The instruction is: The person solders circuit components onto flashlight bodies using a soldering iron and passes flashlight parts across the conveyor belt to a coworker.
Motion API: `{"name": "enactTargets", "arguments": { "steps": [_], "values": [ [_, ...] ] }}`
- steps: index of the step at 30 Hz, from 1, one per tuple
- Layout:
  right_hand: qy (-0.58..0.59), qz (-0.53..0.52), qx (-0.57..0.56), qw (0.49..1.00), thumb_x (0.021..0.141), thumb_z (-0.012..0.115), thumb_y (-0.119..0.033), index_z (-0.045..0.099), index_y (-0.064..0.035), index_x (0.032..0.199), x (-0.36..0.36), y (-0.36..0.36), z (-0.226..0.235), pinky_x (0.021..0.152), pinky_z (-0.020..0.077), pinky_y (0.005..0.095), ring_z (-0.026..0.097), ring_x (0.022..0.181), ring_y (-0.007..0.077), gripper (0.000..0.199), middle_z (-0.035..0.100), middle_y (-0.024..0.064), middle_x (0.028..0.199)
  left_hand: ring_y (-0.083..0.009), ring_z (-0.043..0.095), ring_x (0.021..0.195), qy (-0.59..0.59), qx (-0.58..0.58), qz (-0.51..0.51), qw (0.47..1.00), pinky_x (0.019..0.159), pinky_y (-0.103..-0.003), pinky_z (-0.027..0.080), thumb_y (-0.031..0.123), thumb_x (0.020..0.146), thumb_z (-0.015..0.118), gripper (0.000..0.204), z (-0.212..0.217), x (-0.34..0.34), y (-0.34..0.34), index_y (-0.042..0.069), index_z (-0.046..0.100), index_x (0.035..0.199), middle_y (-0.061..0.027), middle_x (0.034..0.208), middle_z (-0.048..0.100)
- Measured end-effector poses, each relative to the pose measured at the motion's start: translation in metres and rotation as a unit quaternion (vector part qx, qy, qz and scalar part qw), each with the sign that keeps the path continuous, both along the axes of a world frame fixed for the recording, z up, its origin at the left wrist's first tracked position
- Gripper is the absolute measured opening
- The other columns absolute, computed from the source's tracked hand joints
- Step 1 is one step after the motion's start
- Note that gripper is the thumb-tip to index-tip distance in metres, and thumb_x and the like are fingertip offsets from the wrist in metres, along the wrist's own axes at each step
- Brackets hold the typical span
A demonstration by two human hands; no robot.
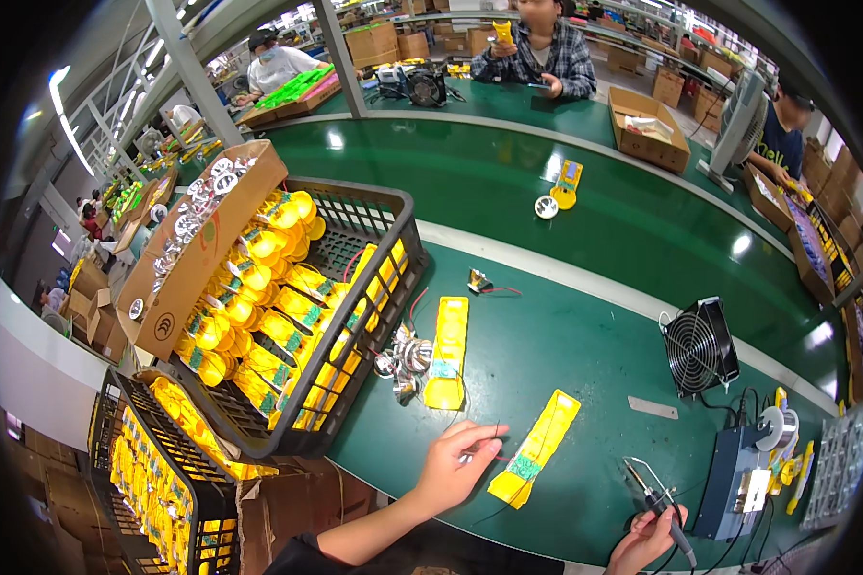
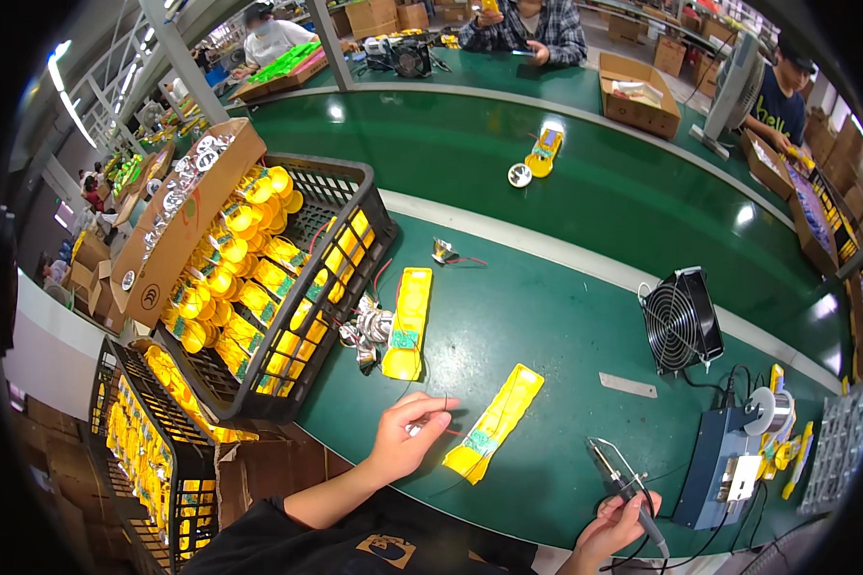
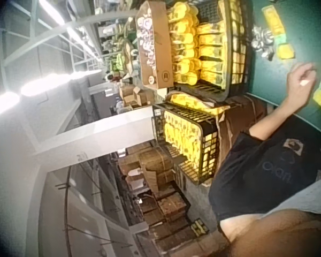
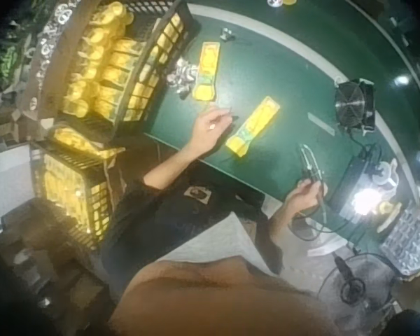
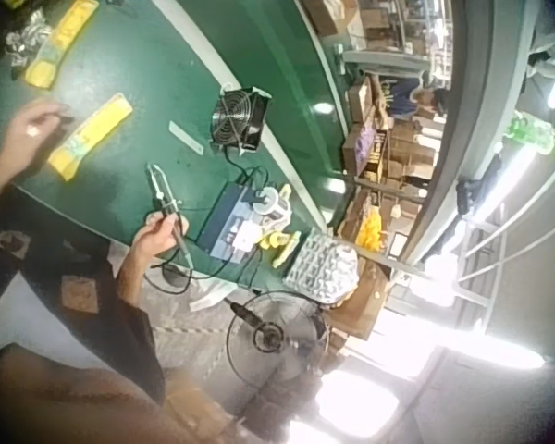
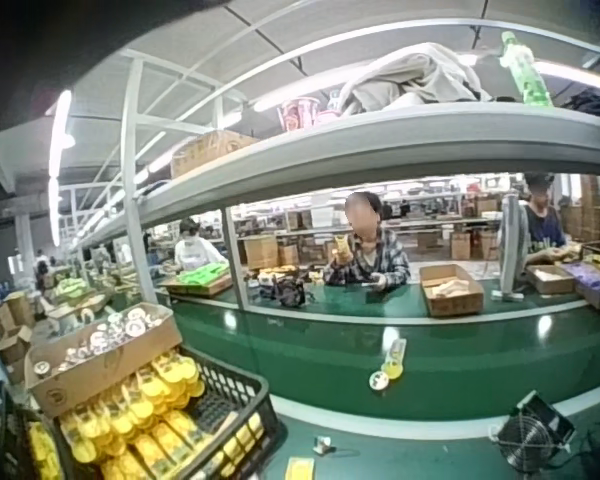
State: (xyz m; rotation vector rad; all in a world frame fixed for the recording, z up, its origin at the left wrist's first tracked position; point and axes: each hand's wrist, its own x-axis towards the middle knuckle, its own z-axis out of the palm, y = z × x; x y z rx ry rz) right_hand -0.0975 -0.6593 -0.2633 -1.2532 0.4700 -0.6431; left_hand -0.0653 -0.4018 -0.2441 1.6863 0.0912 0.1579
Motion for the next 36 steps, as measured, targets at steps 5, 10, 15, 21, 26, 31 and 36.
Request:
{"name": "enactTargets", "arguments": {
  "steps": [5,10,15,21,26,31,36],
  "values": [
    [-0.033,0.084,0.017,0.996,0.085,0.047,-0.019,0.04,-0.005,0.087,0.005,0.013,0.01,0.037,0.0274,0.0158,0.036,0.043,0.0049,0.016,0.042,0.0011,0.057,-0.0078,0.052,0.065,0.042,0.042,0.003,0.998,0.055,-0.019,0.041,0.002,0.074,0.062,0.009,-0.006,-0.024,0.012,0.001,0.061,0.083,-0.0033,0.074,0.055],
    [-0.048,0.176,0.023,0.983,0.078,0.058,-0.021,0.035,-0.0038,0.083,0.017,0.031,0.007,0.035,0.0316,0.0173,0.04,0.04,0.0079,0.029,0.044,0.0045,0.057,-0.012,0.053,0.065,-0.002,0.114,-0.034,0.993,0.058,-0.02,0.041,0.003,0.071,0.065,0.005,-0.004,-0.027,0.01,0.001,0.06,0.072,-0.0112,0.095,0.055],
    [-0.052,0.223,0.009,0.973,0.079,0.057,-0.021,0.036,-0.0046,0.08,0.021,0.047,0.0,0.034,0.03,0.0169,0.037,0.037,0.0062,0.027,0.042,0.0028,0.051,-0.0108,0.052,0.064,0.033,0.08,-0.064,0.994,0.059,-0.021,0.041,0.003,0.07,0.065,0.006,-0.002,-0.029,0.008,0.001,0.06,0.072,-0.0125,0.102,0.051],
    [-0.012,0.223,0.007,0.975,0.075,0.061,-0.02,0.035,-0.0032,0.079,0.015,0.049,-0.007,0.032,0.0347,0.0166,0.039,0.035,0.0065,0.031,0.043,0.0033,0.05,-0.0106,0.055,0.064,0.064,0.064,-0.084,0.992,0.057,-0.023,0.044,0.005,0.072,0.065,0.005,-0.004,-0.023,0.012,0.002,0.061,0.073,-0.0102,0.102,0.051],
    [-0.006,0.222,0.002,0.975,0.075,0.061,-0.02,0.036,-0.0028,0.08,0.013,0.048,-0.008,0.033,0.0362,0.0159,0.041,0.037,0.0053,0.03,0.045,0.0038,0.054,-0.0103,0.055,0.063,0.098,0.055,-0.086,0.99,0.057,-0.022,0.044,0.004,0.071,0.065,0.005,-0.002,-0.019,0.009,0.003,0.061,0.072,-0.0096,0.101,0.051],
    [0.019,0.225,-0.008,0.974,0.076,0.062,-0.02,0.036,-0.0032,0.082,0.008,0.046,-0.008,0.034,0.0369,0.0153,0.042,0.039,0.0045,0.031,0.048,0.0048,0.06,-0.0059,0.049,0.06,0.096,0.039,-0.084,0.991,0.057,-0.02,0.04,0.0,0.068,0.066,0.006,-0.004,-0.02,0.009,0.002,0.06,0.068,-0.0104,0.102,0.051],
    [0.002,0.25,-0.018,0.968,0.077,0.062,-0.022,0.034,-0.0038,0.084,0.009,0.046,-0.009,0.034,0.0361,0.0146,0.042,0.04,0.0045,0.034,0.047,0.0047,0.06,-0.0057,0.049,0.06,0.112,0.042,-0.084,0.989,0.057,-0.019,0.039,0.0,0.067,0.065,0.006,0.001,-0.017,0.009,0.002,0.06,0.066,-0.0102,0.102,0.051]
  ]
}}
